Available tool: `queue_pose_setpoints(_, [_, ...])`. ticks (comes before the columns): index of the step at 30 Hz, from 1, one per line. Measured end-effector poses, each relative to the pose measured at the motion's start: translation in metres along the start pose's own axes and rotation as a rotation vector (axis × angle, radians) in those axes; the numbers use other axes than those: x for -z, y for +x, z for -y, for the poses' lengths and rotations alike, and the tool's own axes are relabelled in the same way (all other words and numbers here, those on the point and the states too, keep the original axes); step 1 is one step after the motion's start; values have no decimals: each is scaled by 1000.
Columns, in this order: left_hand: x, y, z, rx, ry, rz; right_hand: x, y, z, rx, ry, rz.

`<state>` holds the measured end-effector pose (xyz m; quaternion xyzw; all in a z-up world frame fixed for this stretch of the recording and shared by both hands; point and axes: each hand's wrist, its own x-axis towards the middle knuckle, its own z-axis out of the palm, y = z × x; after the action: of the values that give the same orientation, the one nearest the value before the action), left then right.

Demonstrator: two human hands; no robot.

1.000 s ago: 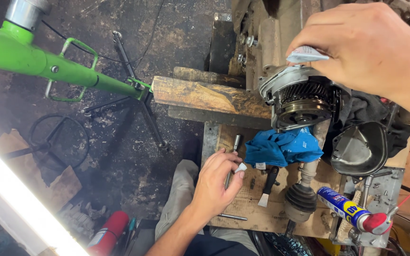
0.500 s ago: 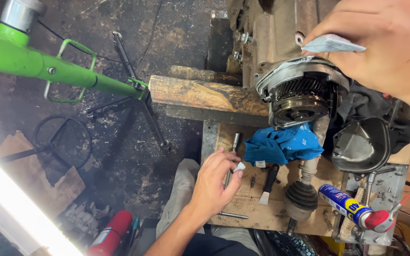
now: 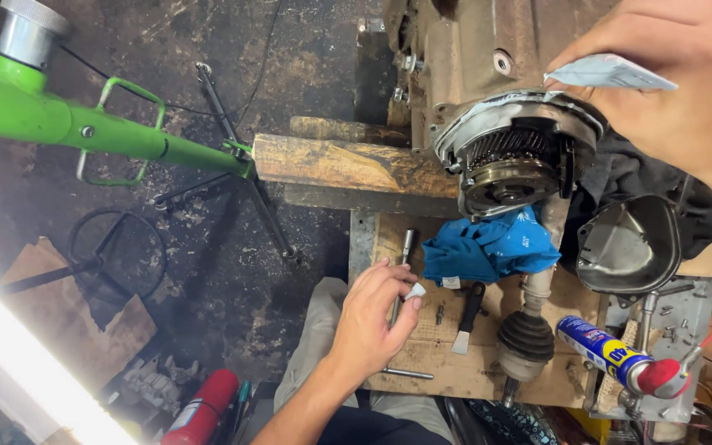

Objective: Clean the transmission housing, apply sealant, and install the rear cover.

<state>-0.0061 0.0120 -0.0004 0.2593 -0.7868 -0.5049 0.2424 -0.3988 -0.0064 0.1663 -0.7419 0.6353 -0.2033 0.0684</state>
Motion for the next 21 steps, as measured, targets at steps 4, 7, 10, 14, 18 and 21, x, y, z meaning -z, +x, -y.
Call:
queue_pose_setpoints(4, [-1, -1, -2, -3, 4, 9, -1, -14, -5, -21, -63, 5])
queue_pose_setpoints(7, [-2, -1, -2, -11, 9, 9, -8, -28, -16, -22, -113, -45])
queue_pose_setpoints(10, [-3, -2, -3, -4, 10, 13, -19, -41, -30, -6, -85, -109])
queue_pose_setpoints(14, [-5, -4, 0, -2, 26, 27, -26, -52, -35, -23, -48, -176])
queue_pose_setpoints(18, [-5, -4, 0, 0, 34, 34, -28, -61, -31, -84, 7, -202])
queue_pose_setpoints(21, [-6, -4, -1, -10, 39, 38, -32, -67, -42, -2, 111, -244])
